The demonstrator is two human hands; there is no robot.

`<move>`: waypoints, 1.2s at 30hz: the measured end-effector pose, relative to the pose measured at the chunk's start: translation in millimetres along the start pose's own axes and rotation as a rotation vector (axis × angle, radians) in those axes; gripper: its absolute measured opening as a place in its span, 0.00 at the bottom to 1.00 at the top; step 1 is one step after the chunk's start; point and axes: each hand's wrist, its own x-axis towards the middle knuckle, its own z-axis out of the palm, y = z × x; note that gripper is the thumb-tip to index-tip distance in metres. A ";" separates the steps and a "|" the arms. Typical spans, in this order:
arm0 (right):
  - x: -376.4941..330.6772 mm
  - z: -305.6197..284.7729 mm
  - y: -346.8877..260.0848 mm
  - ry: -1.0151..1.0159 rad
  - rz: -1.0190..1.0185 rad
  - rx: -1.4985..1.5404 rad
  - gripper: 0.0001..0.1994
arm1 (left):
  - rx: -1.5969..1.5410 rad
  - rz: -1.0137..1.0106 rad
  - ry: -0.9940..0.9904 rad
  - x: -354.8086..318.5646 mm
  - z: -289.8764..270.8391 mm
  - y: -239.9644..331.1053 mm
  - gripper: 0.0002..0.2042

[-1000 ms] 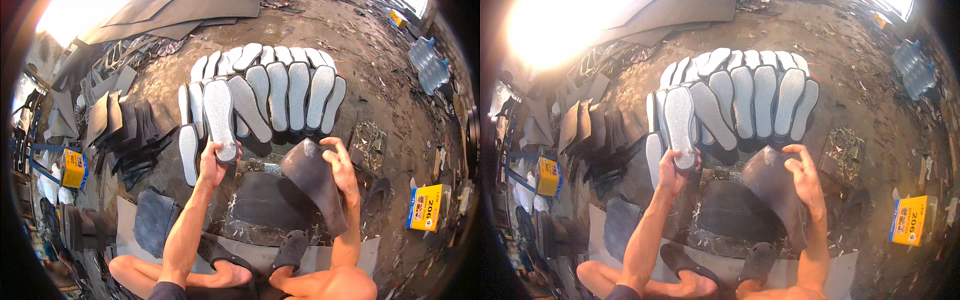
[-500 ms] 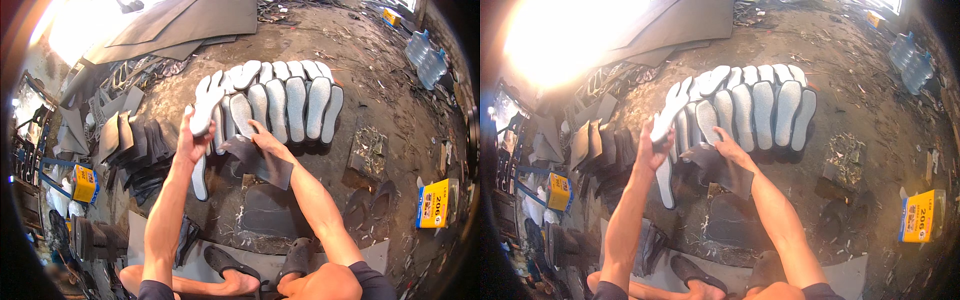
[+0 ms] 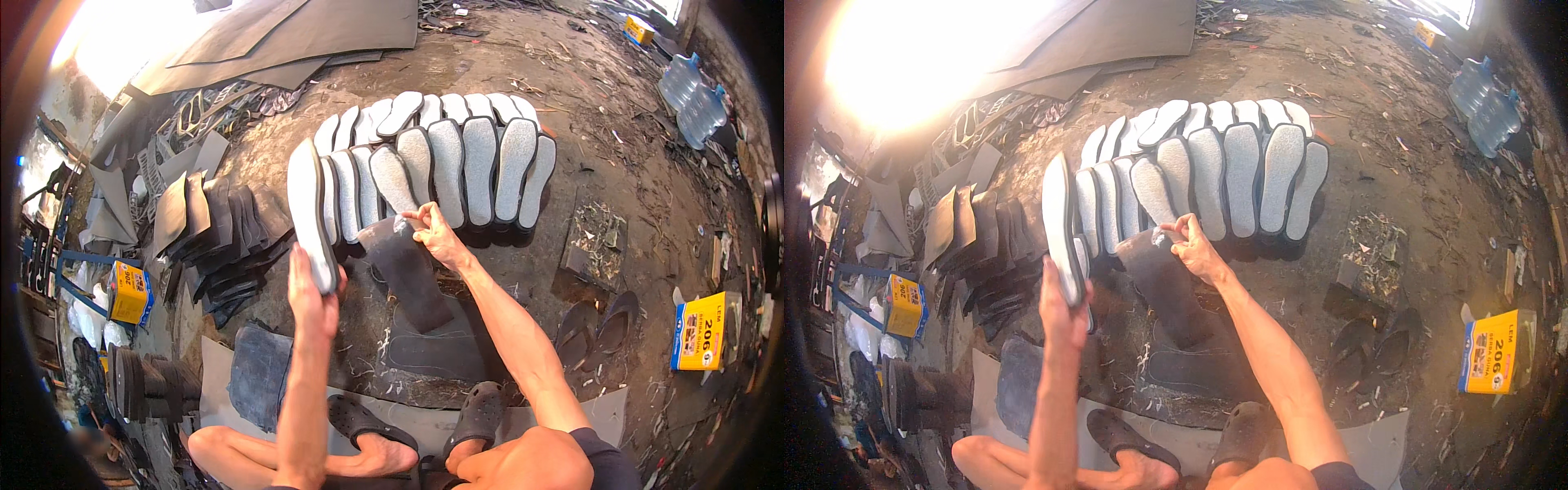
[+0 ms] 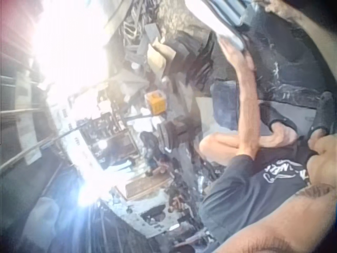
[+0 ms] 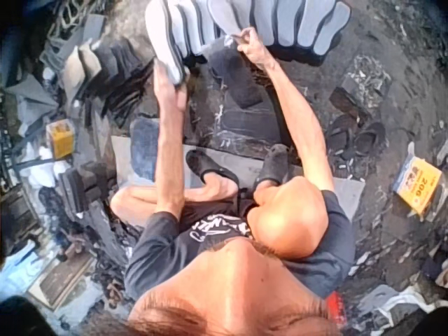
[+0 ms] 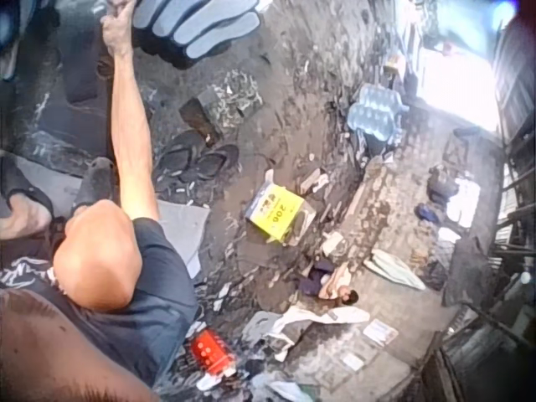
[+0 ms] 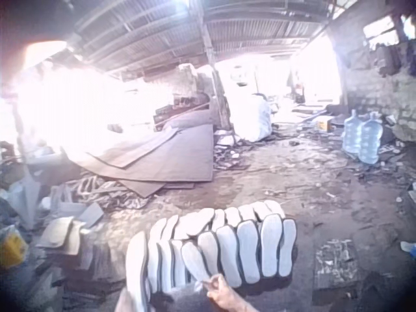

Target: The person sits on the floor and assembles shoe insoles by layering a black foam sheet with a grey cushioned insole. They repeatedly pick up, align, and press the layers together, then place the finished insoles in a growing stack.

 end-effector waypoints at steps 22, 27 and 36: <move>-276.6 1.2 -337.1 0.640 -0.301 -2.079 0.22 | 1.174 0.346 -0.667 -87.6 -62.6 -125.2 0.20; -254.9 12.9 -335.0 0.609 -0.154 -1.642 0.12 | 1.002 0.520 -0.405 -76.0 -60.2 -130.6 0.26; -207.1 26.4 -199.1 0.265 0.340 -0.546 0.16 | -0.135 -0.467 -0.349 -95.9 -27.0 -62.7 0.30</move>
